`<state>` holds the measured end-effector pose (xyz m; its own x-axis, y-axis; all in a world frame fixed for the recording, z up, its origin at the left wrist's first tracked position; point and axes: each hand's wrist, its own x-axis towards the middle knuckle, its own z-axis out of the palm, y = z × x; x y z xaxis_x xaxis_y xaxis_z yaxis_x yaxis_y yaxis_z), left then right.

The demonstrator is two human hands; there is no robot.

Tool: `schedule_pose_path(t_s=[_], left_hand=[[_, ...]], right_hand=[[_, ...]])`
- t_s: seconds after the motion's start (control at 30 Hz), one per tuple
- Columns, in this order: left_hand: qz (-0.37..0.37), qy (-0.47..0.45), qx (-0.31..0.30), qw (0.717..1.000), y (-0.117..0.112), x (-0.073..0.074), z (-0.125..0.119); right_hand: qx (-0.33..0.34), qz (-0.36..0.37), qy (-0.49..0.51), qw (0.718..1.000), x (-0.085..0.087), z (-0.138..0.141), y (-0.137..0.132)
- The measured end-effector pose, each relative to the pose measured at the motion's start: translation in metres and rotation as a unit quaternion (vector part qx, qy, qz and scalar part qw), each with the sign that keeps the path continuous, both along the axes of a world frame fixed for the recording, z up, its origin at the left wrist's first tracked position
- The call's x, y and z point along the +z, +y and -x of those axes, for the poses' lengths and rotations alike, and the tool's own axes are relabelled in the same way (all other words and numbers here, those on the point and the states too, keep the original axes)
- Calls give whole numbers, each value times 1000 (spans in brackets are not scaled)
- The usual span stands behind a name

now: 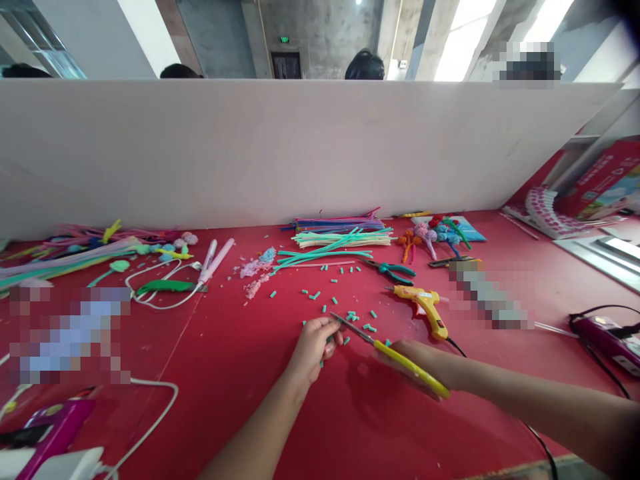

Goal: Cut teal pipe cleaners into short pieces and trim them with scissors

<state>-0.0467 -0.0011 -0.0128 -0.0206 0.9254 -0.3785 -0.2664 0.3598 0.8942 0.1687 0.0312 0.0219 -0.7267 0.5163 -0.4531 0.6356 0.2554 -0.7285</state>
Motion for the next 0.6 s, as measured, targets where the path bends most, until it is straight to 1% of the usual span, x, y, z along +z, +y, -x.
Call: schedule_pose_path(t_s=[0.1,0.23,0.33,0.43,0.53,0.6], left_hand=[[-2,1,-8,1000,0,1,0],[-11,-7,-57,998,-7,11,-6],[-24,-17,-130,991,-14,20,-12],[-30,-26,-196,980,-18,26,-14],[-24,-34,-221,974,-19,28,-13],[-22,-36,-224,974,-19,28,-12]], right_hand=[[-43,17,-8,999,-4,5,3],[-114,41,0,993,2,14,8],[-129,74,81,986,6,22,7],[-151,130,157,967,4,28,5],[-151,170,184,956,-1,31,3],[-140,165,187,958,-3,31,2]])
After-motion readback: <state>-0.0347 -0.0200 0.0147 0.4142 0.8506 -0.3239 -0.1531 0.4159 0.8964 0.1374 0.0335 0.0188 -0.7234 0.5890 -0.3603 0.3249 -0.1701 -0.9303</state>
